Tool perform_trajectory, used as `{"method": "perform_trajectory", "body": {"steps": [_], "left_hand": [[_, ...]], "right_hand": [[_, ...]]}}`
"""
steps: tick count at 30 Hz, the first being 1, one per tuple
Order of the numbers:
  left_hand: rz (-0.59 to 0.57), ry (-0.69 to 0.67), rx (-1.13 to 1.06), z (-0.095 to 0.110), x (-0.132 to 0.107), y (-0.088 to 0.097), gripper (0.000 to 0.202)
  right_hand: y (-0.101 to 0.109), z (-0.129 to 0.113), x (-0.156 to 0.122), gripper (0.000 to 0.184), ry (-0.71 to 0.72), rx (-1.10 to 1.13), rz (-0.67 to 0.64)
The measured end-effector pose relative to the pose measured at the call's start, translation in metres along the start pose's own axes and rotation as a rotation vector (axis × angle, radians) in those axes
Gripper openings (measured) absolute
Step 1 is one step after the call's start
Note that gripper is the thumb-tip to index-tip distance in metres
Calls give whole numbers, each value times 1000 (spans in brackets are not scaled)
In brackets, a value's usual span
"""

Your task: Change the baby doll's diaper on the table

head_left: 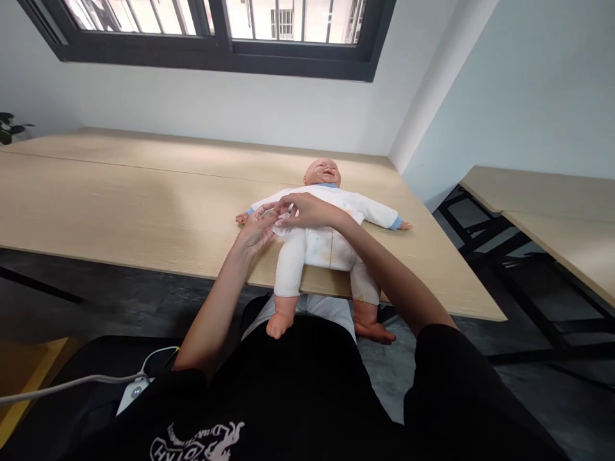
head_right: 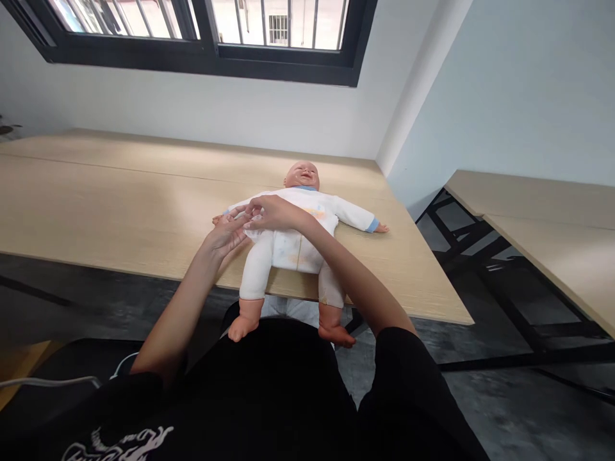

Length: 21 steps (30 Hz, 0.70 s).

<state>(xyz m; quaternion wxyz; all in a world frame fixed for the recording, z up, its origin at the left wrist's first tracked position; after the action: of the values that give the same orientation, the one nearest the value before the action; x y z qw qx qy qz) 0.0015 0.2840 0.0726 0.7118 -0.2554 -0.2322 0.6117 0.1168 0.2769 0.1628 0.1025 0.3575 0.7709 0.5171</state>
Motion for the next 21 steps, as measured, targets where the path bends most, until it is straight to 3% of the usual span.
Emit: {"method": "perform_trajectory", "body": {"steps": [4, 12, 21], "left_hand": [[14, -12, 8, -2, 2, 3, 42], [67, -87, 2, 4, -4, 7, 38], [51, -221, 58, 15, -7, 7, 39]], "right_hand": [[-7, 5, 4, 17, -14, -18, 66], [-10, 13, -7, 11, -31, 209, 230], [-14, 17, -9, 19, -78, 141, 250]]}}
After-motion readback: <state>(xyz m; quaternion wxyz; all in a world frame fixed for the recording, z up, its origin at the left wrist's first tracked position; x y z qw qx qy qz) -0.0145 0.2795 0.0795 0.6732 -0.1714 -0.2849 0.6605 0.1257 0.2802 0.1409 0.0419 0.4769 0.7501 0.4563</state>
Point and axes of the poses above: each hand's wrist, its own x-axis towards the middle knuckle, its own y-axis out of the back of the hand, z = x × y, the point moved 7 cm from there along x, towards the middle knuckle, and after that the axes turned 8 degrees about -x, right-handed, at the moved point
